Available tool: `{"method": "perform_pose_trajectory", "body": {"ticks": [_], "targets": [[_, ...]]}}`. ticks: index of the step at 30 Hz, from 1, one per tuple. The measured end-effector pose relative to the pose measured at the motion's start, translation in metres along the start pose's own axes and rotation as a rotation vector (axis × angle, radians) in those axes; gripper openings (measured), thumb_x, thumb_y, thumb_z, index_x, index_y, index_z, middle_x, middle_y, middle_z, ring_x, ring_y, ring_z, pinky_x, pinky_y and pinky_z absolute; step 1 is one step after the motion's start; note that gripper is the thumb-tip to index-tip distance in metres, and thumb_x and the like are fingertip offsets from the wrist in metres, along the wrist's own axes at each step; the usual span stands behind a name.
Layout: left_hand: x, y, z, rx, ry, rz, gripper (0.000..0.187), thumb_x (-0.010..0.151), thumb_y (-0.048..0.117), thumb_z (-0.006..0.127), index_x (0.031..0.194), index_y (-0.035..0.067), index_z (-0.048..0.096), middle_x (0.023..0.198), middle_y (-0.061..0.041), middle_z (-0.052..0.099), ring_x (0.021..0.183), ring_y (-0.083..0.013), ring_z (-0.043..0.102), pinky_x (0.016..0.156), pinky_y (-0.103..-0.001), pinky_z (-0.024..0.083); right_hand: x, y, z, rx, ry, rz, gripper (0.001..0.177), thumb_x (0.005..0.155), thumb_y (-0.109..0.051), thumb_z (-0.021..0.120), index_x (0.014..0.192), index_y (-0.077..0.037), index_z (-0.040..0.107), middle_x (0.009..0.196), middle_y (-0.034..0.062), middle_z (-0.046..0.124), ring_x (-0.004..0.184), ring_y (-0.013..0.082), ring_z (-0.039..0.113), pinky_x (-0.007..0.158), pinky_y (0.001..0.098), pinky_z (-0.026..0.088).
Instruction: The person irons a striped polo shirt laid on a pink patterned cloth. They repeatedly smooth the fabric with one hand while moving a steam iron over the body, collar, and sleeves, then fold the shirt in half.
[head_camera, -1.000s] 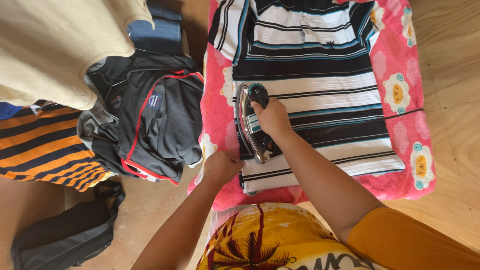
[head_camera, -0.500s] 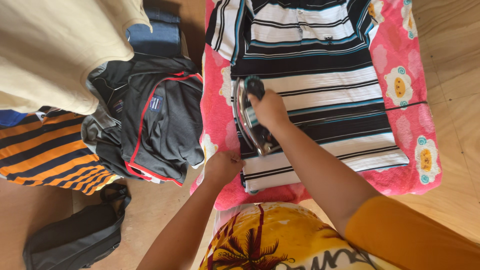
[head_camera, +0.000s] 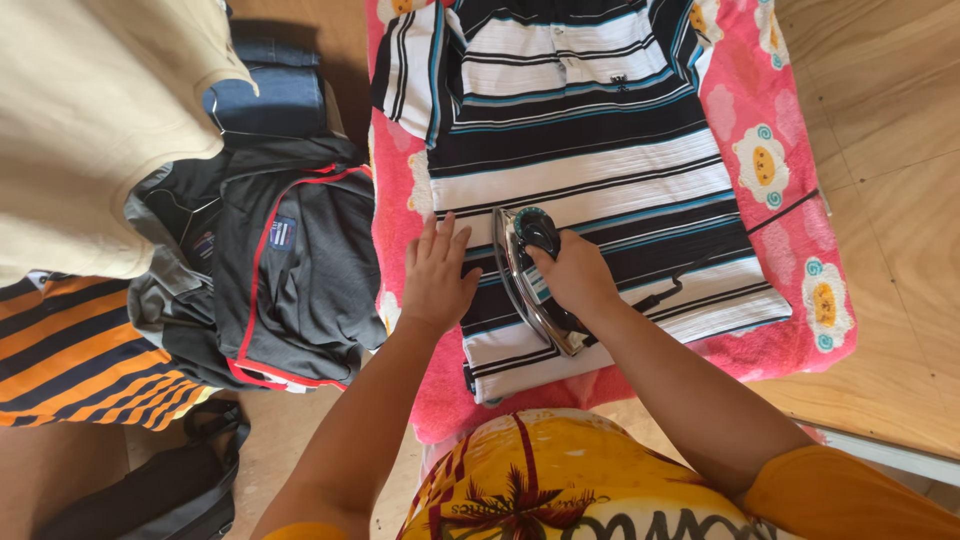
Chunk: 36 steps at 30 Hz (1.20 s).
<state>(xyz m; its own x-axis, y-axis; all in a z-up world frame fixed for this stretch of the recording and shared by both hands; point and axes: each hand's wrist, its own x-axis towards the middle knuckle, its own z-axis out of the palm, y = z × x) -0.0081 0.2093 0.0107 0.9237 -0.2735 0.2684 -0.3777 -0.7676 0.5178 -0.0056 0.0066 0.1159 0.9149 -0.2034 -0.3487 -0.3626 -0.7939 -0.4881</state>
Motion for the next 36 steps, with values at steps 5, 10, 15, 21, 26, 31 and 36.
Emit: {"method": "perform_pose_trajectory", "body": {"ticks": [5, 10, 15, 21, 26, 31, 36], "targets": [[0.011, -0.003, 0.011, 0.126, -0.222, -0.043, 0.083, 0.086, 0.047, 0.068, 0.155, 0.012, 0.037, 0.166, -0.013, 0.022, 0.155, -0.0365, 0.012, 0.119, -0.063, 0.015, 0.033, -0.009, 0.004, -0.023, 0.076, -0.025, 0.045, 0.092, -0.041, 0.069, 0.102, 0.003, 0.068, 0.089, 0.0237, 0.074, 0.085, 0.0383, 0.074, 0.077, 0.0464, 0.057], [0.011, -0.007, 0.012, 0.169, -0.255, -0.059, 0.086, 0.086, 0.051, 0.065, 0.157, 0.013, 0.034, 0.168, -0.012, 0.019, 0.156, -0.0351, 0.011, 0.120, -0.062, 0.014, 0.091, -0.031, 0.009, 0.003, 0.120, 0.004, 0.049, 0.094, -0.043, 0.068, 0.105, 0.004, 0.066, 0.096, 0.0259, 0.073, 0.090, 0.0415, 0.073, 0.080, 0.0479, 0.058], [0.013, -0.008, 0.012, 0.200, -0.271, -0.060, 0.089, 0.086, 0.054, 0.063, 0.158, 0.011, 0.033, 0.169, -0.011, 0.018, 0.156, -0.0342, 0.011, 0.121, -0.060, 0.012, 0.152, -0.048, 0.013, 0.028, 0.217, -0.030, 0.050, 0.090, -0.044, 0.072, 0.107, 0.003, 0.068, 0.102, 0.0257, 0.072, 0.100, 0.0425, 0.071, 0.088, 0.0465, 0.055], [0.013, -0.007, 0.012, 0.201, -0.294, -0.083, 0.089, 0.086, 0.054, 0.062, 0.158, 0.012, 0.033, 0.169, -0.010, 0.018, 0.156, -0.0323, 0.011, 0.121, -0.058, 0.011, 0.166, -0.048, 0.010, 0.036, 0.172, -0.027, 0.048, 0.091, -0.043, 0.071, 0.106, 0.002, 0.069, 0.103, 0.0247, 0.072, 0.100, 0.0411, 0.071, 0.088, 0.0458, 0.056], [0.015, -0.006, 0.010, 0.204, -0.311, -0.086, 0.088, 0.086, 0.054, 0.062, 0.158, 0.012, 0.032, 0.169, -0.010, 0.017, 0.156, -0.0323, 0.011, 0.121, -0.058, 0.011, 0.114, -0.026, 0.003, 0.038, 0.163, -0.064, 0.044, 0.091, -0.040, 0.070, 0.106, 0.001, 0.069, 0.099, 0.0250, 0.073, 0.095, 0.0418, 0.072, 0.084, 0.0478, 0.056], [0.015, -0.006, 0.011, 0.227, -0.305, -0.078, 0.089, 0.086, 0.055, 0.062, 0.158, 0.011, 0.032, 0.169, -0.010, 0.017, 0.156, -0.0322, 0.012, 0.121, -0.058, 0.012, 0.094, -0.019, -0.002, -0.026, 0.082, 0.052, 0.046, 0.093, -0.042, 0.068, 0.106, 0.002, 0.067, 0.094, 0.0233, 0.074, 0.091, 0.0389, 0.075, 0.082, 0.0468, 0.058], [0.015, -0.007, 0.011, 0.224, -0.290, -0.077, 0.088, 0.086, 0.054, 0.063, 0.158, 0.013, 0.033, 0.169, -0.008, 0.018, 0.156, -0.0324, 0.012, 0.121, -0.059, 0.013, 0.136, -0.033, 0.004, 0.023, 0.197, -0.077, 0.045, 0.091, -0.041, 0.072, 0.105, 0.002, 0.069, 0.097, 0.0240, 0.073, 0.094, 0.0408, 0.072, 0.083, 0.0466, 0.056]]}}
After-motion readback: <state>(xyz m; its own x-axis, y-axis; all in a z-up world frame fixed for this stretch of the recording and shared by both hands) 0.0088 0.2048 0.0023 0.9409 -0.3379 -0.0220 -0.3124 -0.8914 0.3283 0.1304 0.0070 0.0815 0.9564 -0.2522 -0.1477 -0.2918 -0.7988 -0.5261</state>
